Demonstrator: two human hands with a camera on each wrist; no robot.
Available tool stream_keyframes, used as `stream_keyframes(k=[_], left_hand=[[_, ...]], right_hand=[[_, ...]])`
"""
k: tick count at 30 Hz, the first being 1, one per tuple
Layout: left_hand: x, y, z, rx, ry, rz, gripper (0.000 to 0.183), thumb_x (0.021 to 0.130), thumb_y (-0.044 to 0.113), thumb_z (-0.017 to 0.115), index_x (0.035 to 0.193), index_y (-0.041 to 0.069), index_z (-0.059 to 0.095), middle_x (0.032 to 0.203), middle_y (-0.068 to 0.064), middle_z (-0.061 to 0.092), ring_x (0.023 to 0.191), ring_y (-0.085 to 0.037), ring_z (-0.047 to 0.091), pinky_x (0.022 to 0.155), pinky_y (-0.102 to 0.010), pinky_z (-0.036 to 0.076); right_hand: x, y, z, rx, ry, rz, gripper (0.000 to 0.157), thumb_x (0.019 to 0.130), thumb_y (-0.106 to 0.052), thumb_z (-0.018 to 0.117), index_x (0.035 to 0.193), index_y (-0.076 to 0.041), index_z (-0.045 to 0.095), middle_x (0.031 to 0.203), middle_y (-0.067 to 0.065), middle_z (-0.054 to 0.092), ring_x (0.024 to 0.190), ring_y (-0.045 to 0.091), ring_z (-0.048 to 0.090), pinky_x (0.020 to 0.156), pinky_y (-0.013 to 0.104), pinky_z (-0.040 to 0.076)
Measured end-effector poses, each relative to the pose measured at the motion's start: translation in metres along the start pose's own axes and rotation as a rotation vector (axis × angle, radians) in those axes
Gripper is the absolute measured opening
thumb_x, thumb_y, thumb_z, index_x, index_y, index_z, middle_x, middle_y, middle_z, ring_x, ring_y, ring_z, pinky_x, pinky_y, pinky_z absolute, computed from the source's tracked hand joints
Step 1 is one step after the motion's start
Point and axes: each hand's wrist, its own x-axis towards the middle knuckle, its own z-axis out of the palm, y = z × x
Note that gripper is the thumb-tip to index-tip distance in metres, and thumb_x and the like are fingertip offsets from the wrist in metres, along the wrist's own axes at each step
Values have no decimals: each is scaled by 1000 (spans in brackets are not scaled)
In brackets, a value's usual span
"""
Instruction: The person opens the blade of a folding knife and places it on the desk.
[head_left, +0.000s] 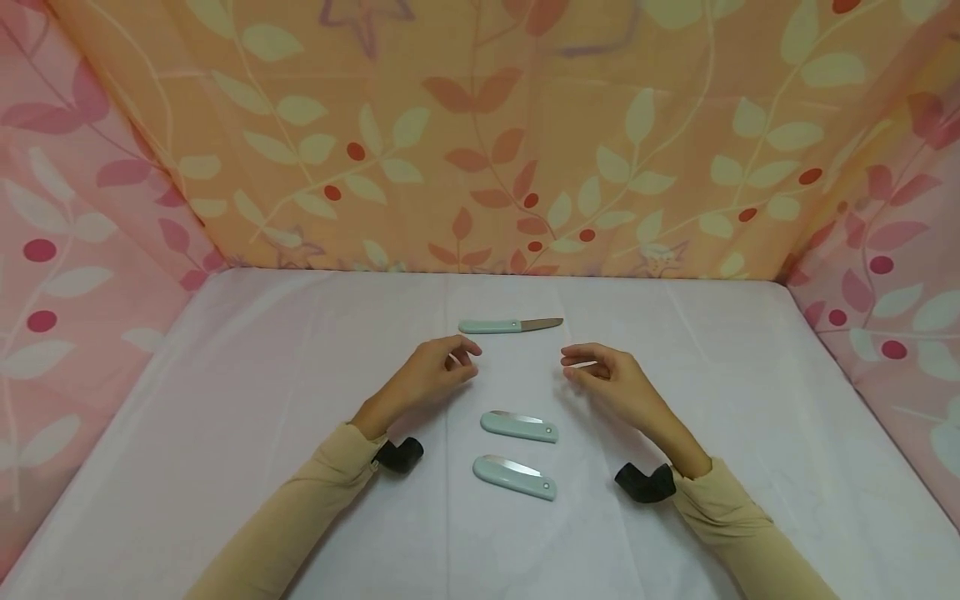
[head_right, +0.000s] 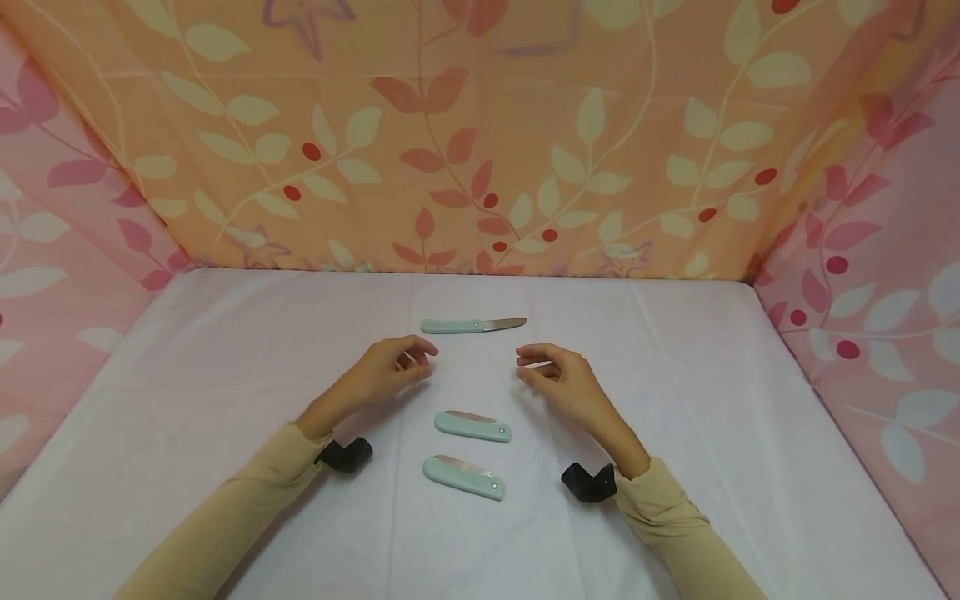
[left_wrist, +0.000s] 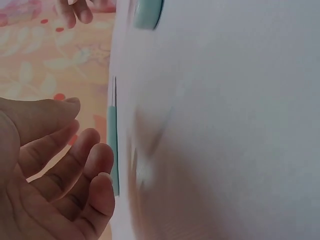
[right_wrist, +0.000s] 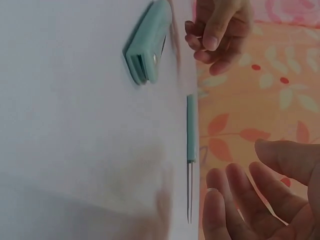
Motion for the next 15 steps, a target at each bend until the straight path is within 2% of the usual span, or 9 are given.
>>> stream_keyframes(k=[9,15], left_hand=[[-16,9,5,-4,-46,37,27,85,16,64,111,8,60,91,-1,62,75,-11,54,69,-22,45],[-24,13,9,5,-67,45,28,84,17,65,111,9,60,92,0,61,76,-12,53,69,-21,44]], right_hand=[[-22,-6,7,0,-25,-26,39,86,-32,63,119,-11,58,117,3,62,97,16,64,78,20,49],[-30,-8,11,25,-60,-20,42,85,-34,63,119,-11,57,117,4,63,98,17,64,79,20,49]])
